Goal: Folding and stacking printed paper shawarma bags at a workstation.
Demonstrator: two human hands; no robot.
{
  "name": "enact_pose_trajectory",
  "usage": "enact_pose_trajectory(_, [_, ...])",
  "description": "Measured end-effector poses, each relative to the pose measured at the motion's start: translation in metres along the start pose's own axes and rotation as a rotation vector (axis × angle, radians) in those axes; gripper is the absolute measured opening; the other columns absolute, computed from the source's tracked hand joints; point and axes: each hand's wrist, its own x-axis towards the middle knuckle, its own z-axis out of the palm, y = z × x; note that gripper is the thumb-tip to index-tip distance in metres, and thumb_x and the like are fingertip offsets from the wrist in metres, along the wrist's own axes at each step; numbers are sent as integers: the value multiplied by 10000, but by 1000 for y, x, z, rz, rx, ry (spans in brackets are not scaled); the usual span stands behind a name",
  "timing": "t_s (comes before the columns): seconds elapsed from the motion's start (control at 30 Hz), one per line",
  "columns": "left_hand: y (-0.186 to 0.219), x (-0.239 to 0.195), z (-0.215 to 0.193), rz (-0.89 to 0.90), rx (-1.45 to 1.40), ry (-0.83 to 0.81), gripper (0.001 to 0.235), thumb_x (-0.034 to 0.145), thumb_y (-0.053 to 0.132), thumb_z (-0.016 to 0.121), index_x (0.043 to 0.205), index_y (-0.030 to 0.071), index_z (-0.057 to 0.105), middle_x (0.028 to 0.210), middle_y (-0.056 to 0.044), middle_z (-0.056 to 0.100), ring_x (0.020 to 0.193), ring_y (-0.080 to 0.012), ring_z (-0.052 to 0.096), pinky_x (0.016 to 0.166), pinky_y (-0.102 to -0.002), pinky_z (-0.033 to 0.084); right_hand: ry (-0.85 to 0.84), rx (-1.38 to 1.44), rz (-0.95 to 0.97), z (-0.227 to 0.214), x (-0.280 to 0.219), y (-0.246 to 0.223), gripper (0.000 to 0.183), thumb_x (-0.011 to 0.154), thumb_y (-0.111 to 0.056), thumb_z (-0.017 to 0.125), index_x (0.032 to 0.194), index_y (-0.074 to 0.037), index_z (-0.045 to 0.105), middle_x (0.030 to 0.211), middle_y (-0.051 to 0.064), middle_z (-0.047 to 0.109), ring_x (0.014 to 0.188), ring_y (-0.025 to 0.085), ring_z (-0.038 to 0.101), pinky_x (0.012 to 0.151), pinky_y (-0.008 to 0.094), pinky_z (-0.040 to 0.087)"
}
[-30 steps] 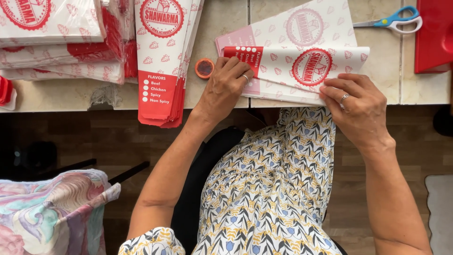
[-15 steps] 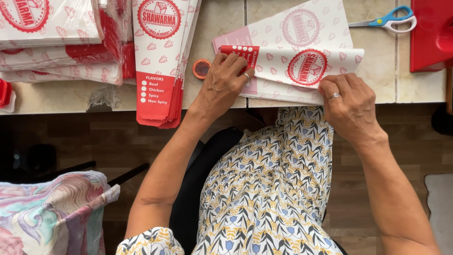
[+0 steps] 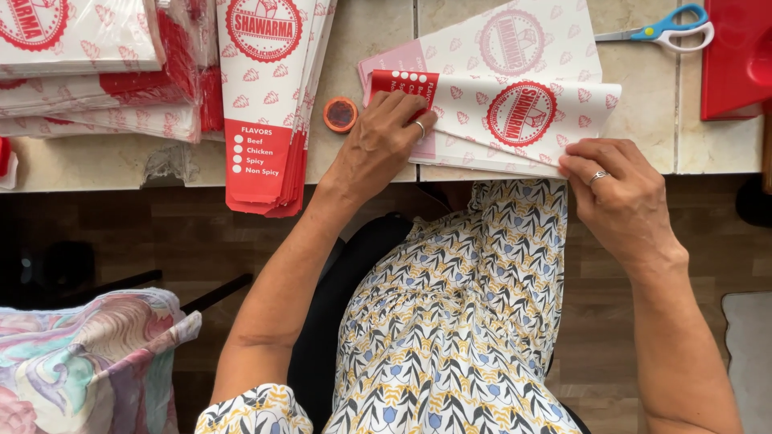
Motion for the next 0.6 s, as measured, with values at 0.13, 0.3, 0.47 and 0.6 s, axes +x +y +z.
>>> enact_pose_trajectory(0.13, [4,4,1,8,46,52,133,927,-111,641,972,13,642,955,-131,614,789,-277,555,672,-386,437,17,4,-2,1,0,0,131,1019,135,801,1069,30,740,1131,167,747,999,356,689,908,426,592])
enact_pose_trajectory(0.3, [6,5,2,2,91,75,94,948,-70,669,926,18,644,901,-107,577,777,-260,516,641,-375,419,56,19,-15,3,0,-1,108,1032,136,791,1053,49,731,1105,184,748,994,369,686,896,440,595])
enact_pose_trajectory(0.47, [9,10,6,18,106,109,112,931,-93,662,850,-19,640,997,-120,593,873,-293,537,731,-398,459,61,36,5,5,1,-1,113,1017,135,799,1035,50,726,1146,196,729,1057,393,642,945,468,573])
enact_pose_trajectory(0.6, [12,10,8,46,4,52,124,898,-166,628,811,-78,619,1150,-170,576,1031,-329,555,942,-436,474,-24,99,59,1,2,-6,78,1027,158,723,1059,93,694,1237,223,695,1059,413,628,920,459,561])
